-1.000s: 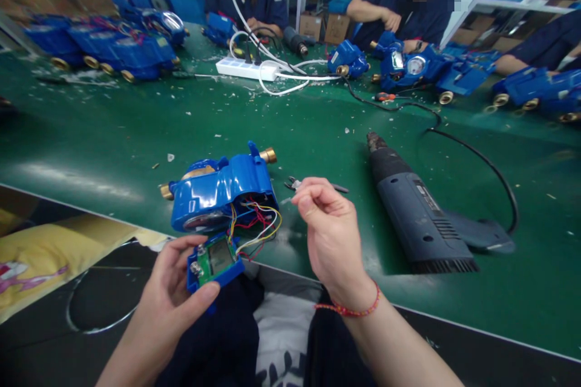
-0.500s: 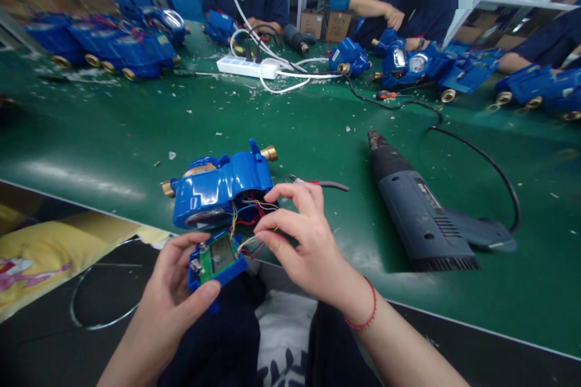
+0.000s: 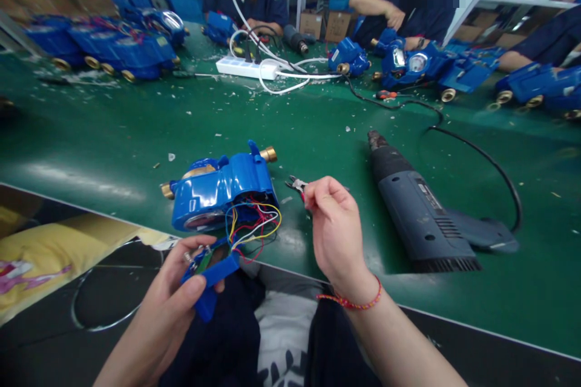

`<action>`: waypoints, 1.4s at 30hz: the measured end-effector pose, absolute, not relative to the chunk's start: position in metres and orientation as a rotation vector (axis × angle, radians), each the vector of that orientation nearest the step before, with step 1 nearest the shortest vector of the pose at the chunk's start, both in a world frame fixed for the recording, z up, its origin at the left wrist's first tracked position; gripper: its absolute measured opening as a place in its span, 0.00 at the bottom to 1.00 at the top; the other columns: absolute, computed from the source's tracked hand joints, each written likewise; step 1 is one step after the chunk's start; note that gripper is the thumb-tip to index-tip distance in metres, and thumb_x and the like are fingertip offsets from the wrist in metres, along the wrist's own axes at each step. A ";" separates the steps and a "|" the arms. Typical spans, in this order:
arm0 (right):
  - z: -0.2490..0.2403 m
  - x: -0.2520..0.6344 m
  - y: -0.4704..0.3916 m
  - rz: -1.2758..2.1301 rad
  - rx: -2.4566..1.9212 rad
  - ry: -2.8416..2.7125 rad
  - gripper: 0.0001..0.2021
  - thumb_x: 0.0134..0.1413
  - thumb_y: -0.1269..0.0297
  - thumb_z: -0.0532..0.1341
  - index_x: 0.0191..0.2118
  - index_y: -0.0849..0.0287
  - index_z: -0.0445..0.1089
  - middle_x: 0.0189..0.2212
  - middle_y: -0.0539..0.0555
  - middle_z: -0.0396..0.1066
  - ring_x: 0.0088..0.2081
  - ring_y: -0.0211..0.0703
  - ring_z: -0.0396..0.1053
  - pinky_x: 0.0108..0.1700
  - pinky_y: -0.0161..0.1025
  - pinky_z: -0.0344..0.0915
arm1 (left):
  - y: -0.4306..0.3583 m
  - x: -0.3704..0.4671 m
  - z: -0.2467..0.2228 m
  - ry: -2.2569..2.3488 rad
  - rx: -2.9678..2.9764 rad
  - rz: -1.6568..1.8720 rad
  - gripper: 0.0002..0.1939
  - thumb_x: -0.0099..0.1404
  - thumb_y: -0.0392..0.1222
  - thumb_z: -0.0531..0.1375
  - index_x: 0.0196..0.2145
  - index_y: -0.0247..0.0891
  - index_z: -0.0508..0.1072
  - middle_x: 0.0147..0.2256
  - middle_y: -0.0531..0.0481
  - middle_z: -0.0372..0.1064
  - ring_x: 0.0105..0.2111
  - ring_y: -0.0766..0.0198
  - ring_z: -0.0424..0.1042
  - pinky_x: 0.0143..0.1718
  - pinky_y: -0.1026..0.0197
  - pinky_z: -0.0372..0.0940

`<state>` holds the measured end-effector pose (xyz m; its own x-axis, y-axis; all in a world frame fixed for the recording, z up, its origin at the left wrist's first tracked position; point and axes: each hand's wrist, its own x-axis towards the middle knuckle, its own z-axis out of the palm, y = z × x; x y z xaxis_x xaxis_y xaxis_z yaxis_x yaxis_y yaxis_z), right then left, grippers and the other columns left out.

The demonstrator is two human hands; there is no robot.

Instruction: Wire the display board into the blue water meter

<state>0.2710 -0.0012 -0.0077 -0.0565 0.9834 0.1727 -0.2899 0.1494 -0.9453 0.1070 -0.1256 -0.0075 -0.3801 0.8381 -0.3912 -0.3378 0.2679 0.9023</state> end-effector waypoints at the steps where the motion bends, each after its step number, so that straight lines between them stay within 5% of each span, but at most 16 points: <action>1: -0.008 0.273 -0.004 1.206 -0.866 -1.195 0.19 0.62 0.57 0.59 0.21 0.58 0.61 0.22 0.48 0.58 0.26 0.37 0.56 0.31 0.37 0.57 | -0.126 0.106 -0.008 1.447 0.488 1.364 0.26 0.50 0.50 0.70 0.44 0.42 0.68 0.33 0.54 0.74 0.29 0.64 0.70 0.29 0.65 0.64; 5: -0.005 0.276 -0.019 0.690 -0.816 -1.759 0.02 0.60 0.66 0.62 0.39 0.54 0.72 0.35 0.53 0.66 0.39 0.43 0.63 0.42 0.42 0.61 | -0.127 0.105 -0.008 1.434 0.496 1.369 0.27 0.49 0.54 0.71 0.43 0.42 0.68 0.33 0.52 0.73 0.29 0.64 0.69 0.29 0.65 0.63; 6: -0.004 0.275 -0.021 0.553 -0.754 -1.900 0.07 0.58 0.69 0.64 0.43 0.53 0.73 0.40 0.54 0.66 0.44 0.45 0.63 0.47 0.44 0.61 | -0.127 0.105 -0.008 1.425 0.500 1.369 0.28 0.49 0.55 0.71 0.43 0.42 0.68 0.33 0.52 0.73 0.29 0.64 0.69 0.28 0.65 0.63; 9: 0.001 0.270 -0.024 0.388 -0.633 -2.102 0.06 0.57 0.72 0.64 0.38 0.54 0.76 0.47 0.55 0.65 0.51 0.47 0.59 0.56 0.48 0.56 | -0.128 0.106 -0.008 1.407 0.510 1.368 0.29 0.48 0.56 0.71 0.44 0.42 0.68 0.32 0.54 0.72 0.29 0.65 0.68 0.28 0.66 0.61; 15: 0.004 0.259 -0.018 0.869 -0.784 -1.876 0.06 0.54 0.73 0.66 0.29 0.55 0.75 0.43 0.52 0.68 0.48 0.46 0.64 0.53 0.48 0.57 | -0.128 0.106 -0.009 1.402 0.550 1.364 0.31 0.47 0.58 0.71 0.44 0.43 0.68 0.32 0.54 0.73 0.28 0.67 0.67 0.29 0.66 0.60; 30: 0.008 0.255 -0.012 1.442 -0.963 -1.405 0.09 0.49 0.62 0.64 0.22 0.58 0.71 0.30 0.52 0.63 0.37 0.42 0.60 0.45 0.42 0.56 | -0.122 0.106 -0.007 1.276 0.434 1.340 0.28 0.49 0.59 0.70 0.42 0.40 0.72 0.26 0.54 0.71 0.23 0.68 0.65 0.26 0.65 0.54; 42: 0.010 0.253 -0.014 1.615 -0.974 -1.226 0.09 0.44 0.60 0.66 0.20 0.57 0.72 0.26 0.50 0.63 0.34 0.40 0.58 0.44 0.41 0.54 | -0.124 0.105 -0.008 1.263 0.426 1.316 0.24 0.54 0.58 0.67 0.42 0.40 0.74 0.24 0.50 0.72 0.24 0.66 0.64 0.27 0.66 0.55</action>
